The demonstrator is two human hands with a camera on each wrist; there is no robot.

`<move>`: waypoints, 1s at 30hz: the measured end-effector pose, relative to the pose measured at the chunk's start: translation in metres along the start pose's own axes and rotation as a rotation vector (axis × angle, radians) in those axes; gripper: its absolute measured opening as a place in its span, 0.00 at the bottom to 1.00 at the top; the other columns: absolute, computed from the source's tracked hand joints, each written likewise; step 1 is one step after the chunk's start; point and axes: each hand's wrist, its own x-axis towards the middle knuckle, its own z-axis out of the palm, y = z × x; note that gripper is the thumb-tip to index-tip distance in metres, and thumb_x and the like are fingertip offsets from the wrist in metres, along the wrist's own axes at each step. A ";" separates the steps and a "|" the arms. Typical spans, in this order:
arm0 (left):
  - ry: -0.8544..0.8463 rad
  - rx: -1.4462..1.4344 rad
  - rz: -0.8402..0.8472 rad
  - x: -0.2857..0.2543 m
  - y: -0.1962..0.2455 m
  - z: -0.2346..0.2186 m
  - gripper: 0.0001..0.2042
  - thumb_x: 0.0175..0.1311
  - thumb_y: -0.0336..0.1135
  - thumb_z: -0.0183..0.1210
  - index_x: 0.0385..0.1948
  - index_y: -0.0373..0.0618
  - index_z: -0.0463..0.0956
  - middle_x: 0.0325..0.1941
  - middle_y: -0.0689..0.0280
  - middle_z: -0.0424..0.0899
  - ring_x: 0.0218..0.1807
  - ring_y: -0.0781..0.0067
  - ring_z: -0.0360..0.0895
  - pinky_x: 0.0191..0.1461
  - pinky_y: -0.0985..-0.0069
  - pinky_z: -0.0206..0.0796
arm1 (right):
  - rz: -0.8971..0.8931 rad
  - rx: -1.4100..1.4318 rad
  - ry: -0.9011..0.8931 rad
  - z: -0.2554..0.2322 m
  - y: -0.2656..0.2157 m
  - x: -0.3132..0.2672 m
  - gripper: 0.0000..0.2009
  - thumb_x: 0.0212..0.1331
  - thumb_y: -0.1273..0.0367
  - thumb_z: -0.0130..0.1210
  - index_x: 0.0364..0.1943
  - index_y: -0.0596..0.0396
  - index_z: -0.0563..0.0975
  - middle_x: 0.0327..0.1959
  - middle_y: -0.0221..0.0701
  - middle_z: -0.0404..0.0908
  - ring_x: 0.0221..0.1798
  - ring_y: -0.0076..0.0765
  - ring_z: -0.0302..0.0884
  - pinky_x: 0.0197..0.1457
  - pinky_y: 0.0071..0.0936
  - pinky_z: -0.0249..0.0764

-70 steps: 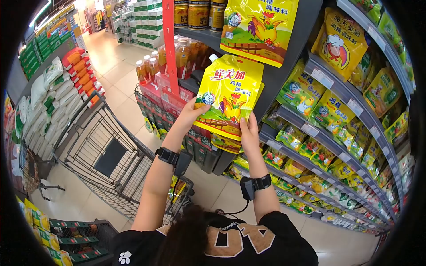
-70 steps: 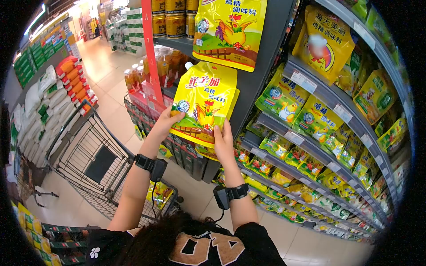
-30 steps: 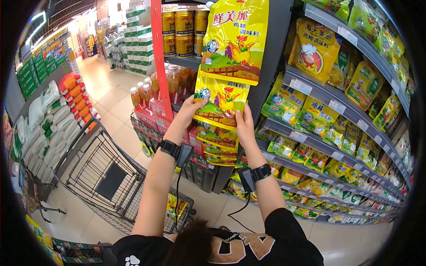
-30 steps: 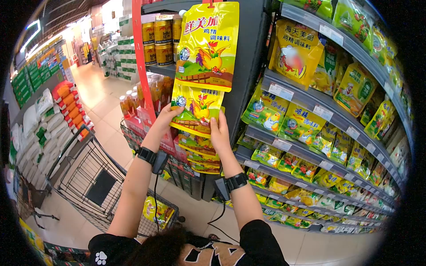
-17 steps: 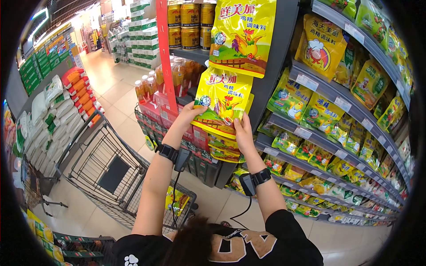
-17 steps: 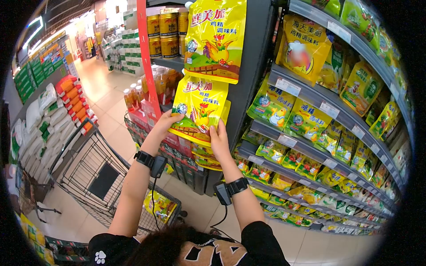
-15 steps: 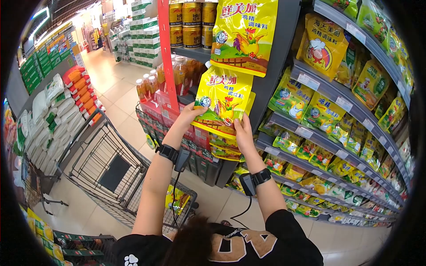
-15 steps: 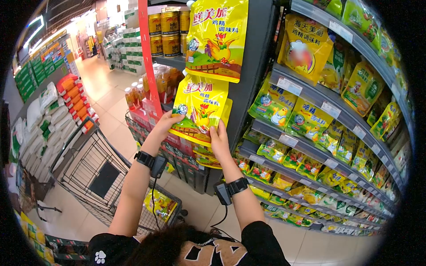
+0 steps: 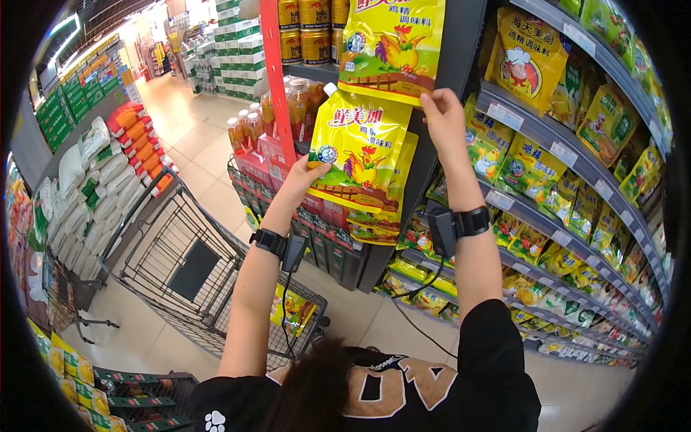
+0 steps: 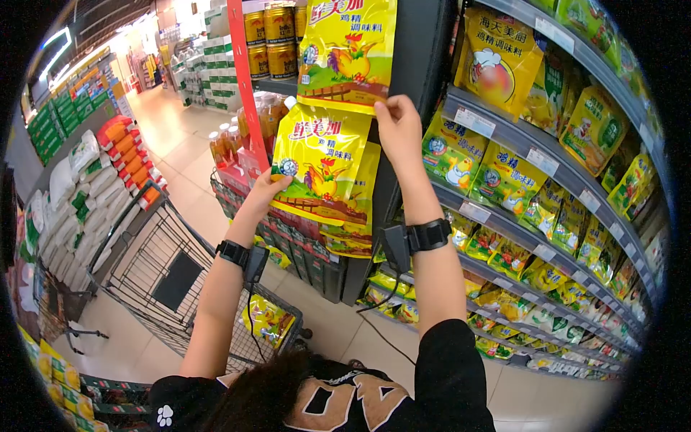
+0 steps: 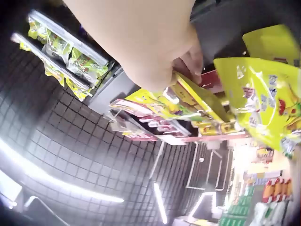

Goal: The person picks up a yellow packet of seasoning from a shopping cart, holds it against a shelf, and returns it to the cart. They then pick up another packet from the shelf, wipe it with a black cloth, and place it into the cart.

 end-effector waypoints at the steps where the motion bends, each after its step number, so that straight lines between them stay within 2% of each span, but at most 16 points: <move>1: 0.000 -0.014 -0.001 -0.001 0.001 -0.003 0.15 0.52 0.32 0.58 0.41 0.40 0.69 0.37 0.69 0.75 0.39 0.81 0.70 0.44 0.82 0.61 | 0.127 0.085 0.000 -0.001 -0.024 -0.003 0.06 0.55 0.70 0.49 0.26 0.57 0.66 0.23 0.29 0.72 0.28 0.23 0.71 0.32 0.19 0.68; 3: -0.005 0.052 0.020 -0.006 0.005 -0.013 0.15 0.52 0.32 0.58 0.41 0.40 0.69 0.37 0.68 0.76 0.39 0.81 0.70 0.44 0.82 0.61 | 0.329 0.458 -0.059 -0.009 -0.050 -0.005 0.06 0.56 0.69 0.47 0.26 0.56 0.65 0.28 0.32 0.73 0.32 0.30 0.75 0.33 0.22 0.71; 5: -0.038 0.130 -0.027 -0.011 0.006 -0.025 0.15 0.51 0.32 0.58 0.41 0.39 0.69 0.37 0.69 0.76 0.38 0.81 0.70 0.43 0.82 0.61 | 0.356 0.611 -0.145 -0.019 -0.071 -0.006 0.06 0.57 0.69 0.45 0.28 0.56 0.64 0.34 0.38 0.74 0.37 0.39 0.76 0.37 0.26 0.74; 7: -0.068 0.144 -0.007 -0.011 0.002 -0.030 0.16 0.51 0.32 0.58 0.41 0.39 0.69 0.37 0.69 0.76 0.38 0.81 0.70 0.43 0.82 0.61 | 0.316 0.640 -0.174 -0.029 -0.089 -0.005 0.06 0.57 0.70 0.44 0.29 0.58 0.65 0.37 0.43 0.73 0.41 0.42 0.75 0.41 0.29 0.75; 11: -0.078 0.093 -0.020 -0.016 0.004 -0.026 0.16 0.51 0.32 0.58 0.41 0.39 0.69 0.37 0.69 0.76 0.38 0.82 0.70 0.43 0.83 0.61 | 0.277 0.772 -0.263 -0.038 -0.122 -0.006 0.14 0.57 0.70 0.42 0.43 0.67 0.66 0.43 0.48 0.70 0.46 0.48 0.72 0.45 0.26 0.75; 12: -0.084 0.079 -0.002 -0.015 0.005 -0.025 0.16 0.51 0.32 0.58 0.41 0.39 0.69 0.37 0.69 0.76 0.38 0.82 0.70 0.43 0.83 0.61 | 0.274 0.820 -0.300 -0.038 -0.127 -0.005 0.18 0.58 0.70 0.41 0.49 0.70 0.62 0.45 0.50 0.69 0.47 0.49 0.70 0.46 0.25 0.75; 15: -0.092 0.049 0.028 -0.010 0.005 -0.018 0.16 0.51 0.32 0.58 0.42 0.39 0.68 0.38 0.69 0.75 0.39 0.82 0.70 0.44 0.83 0.61 | 0.291 0.914 -0.344 -0.036 -0.144 -0.004 0.18 0.58 0.71 0.40 0.48 0.72 0.61 0.46 0.52 0.67 0.49 0.50 0.68 0.48 0.26 0.74; 16: -0.083 0.006 0.030 -0.008 0.006 -0.014 0.16 0.52 0.31 0.58 0.42 0.39 0.68 0.39 0.69 0.75 0.39 0.81 0.70 0.44 0.82 0.61 | 0.311 0.919 -0.352 -0.038 -0.147 -0.001 0.18 0.59 0.72 0.40 0.49 0.75 0.59 0.50 0.54 0.63 0.53 0.49 0.64 0.52 0.27 0.72; 20: -0.105 -0.139 0.050 0.003 0.014 0.004 0.16 0.53 0.30 0.56 0.43 0.39 0.67 0.40 0.67 0.75 0.41 0.79 0.71 0.46 0.80 0.63 | 0.264 0.879 -0.369 -0.038 -0.157 0.004 0.18 0.59 0.72 0.39 0.49 0.76 0.58 0.50 0.54 0.63 0.54 0.50 0.63 0.52 0.27 0.72; 23: -0.129 -0.250 0.063 0.009 0.030 0.022 0.16 0.54 0.30 0.56 0.44 0.40 0.66 0.41 0.66 0.75 0.42 0.78 0.72 0.46 0.78 0.64 | 0.297 0.996 -0.463 -0.039 -0.159 0.005 0.18 0.59 0.72 0.39 0.49 0.77 0.57 0.50 0.55 0.61 0.54 0.50 0.63 0.52 0.28 0.72; 25: -0.083 -0.336 -0.014 0.015 0.039 0.029 0.14 0.54 0.30 0.55 0.42 0.41 0.66 0.41 0.66 0.75 0.41 0.77 0.73 0.45 0.78 0.65 | 0.330 1.037 -0.474 -0.038 -0.163 0.007 0.18 0.60 0.72 0.38 0.49 0.77 0.57 0.50 0.55 0.61 0.55 0.50 0.62 0.52 0.28 0.72; 28: -0.074 -0.312 0.016 0.024 0.047 0.031 0.14 0.54 0.30 0.56 0.41 0.41 0.66 0.40 0.66 0.75 0.41 0.77 0.73 0.45 0.78 0.65 | 0.405 1.092 -0.465 -0.039 -0.169 0.014 0.18 0.60 0.72 0.38 0.48 0.77 0.57 0.49 0.56 0.61 0.56 0.49 0.61 0.52 0.29 0.72; 30: -0.044 -0.253 0.009 0.025 0.053 0.032 0.14 0.53 0.29 0.56 0.42 0.40 0.66 0.39 0.66 0.75 0.41 0.77 0.73 0.45 0.79 0.65 | 0.378 1.107 -0.465 -0.039 -0.174 0.018 0.17 0.60 0.73 0.38 0.48 0.77 0.57 0.50 0.56 0.60 0.56 0.49 0.60 0.52 0.29 0.72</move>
